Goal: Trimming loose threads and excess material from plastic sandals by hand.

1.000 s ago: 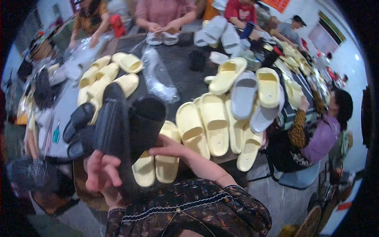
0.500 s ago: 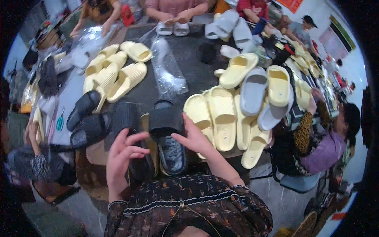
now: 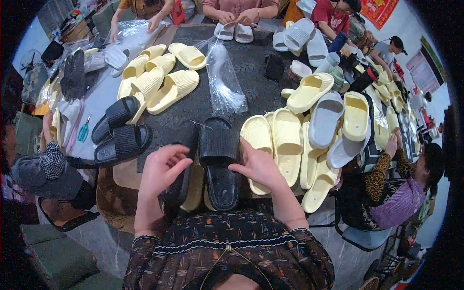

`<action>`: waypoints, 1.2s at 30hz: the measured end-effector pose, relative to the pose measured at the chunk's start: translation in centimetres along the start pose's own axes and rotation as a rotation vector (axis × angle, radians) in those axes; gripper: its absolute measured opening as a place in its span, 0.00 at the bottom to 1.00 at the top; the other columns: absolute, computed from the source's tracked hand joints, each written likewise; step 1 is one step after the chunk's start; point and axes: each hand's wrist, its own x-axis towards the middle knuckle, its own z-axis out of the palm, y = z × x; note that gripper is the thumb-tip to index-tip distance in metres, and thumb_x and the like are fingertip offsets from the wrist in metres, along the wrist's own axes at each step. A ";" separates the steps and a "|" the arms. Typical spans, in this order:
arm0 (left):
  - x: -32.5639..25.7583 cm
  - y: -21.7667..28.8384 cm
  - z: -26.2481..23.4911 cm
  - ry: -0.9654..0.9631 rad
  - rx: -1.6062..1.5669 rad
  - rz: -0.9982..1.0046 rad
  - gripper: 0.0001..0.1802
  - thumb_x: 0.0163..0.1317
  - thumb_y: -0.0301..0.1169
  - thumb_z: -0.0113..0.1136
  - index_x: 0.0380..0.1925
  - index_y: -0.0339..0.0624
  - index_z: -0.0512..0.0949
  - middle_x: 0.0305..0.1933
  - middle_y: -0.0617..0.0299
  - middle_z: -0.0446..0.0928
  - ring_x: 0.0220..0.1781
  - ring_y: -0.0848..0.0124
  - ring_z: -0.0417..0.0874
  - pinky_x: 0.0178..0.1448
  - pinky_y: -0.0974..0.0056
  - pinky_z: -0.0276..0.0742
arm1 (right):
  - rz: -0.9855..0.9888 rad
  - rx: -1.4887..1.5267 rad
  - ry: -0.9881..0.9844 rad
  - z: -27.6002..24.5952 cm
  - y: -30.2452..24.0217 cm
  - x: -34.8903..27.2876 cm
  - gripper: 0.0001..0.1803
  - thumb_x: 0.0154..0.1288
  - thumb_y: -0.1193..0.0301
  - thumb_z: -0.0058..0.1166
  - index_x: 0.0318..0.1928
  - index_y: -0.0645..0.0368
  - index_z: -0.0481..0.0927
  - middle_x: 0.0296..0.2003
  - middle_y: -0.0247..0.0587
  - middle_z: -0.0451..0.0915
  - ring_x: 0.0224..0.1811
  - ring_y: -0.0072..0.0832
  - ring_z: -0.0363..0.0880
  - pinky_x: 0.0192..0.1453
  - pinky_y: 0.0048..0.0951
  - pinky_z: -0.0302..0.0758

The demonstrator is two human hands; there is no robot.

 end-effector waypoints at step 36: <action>7.7 -5.5 3.6 0.705 0.401 0.600 0.05 0.53 0.29 0.69 0.24 0.47 0.80 0.28 0.66 0.79 0.35 0.63 0.77 0.44 0.57 0.68 | 0.997 -0.428 -0.065 -13.9 16.4 27.9 0.43 0.56 0.54 0.65 0.72 0.48 0.65 0.74 0.47 0.57 0.75 0.41 0.60 0.75 0.46 0.63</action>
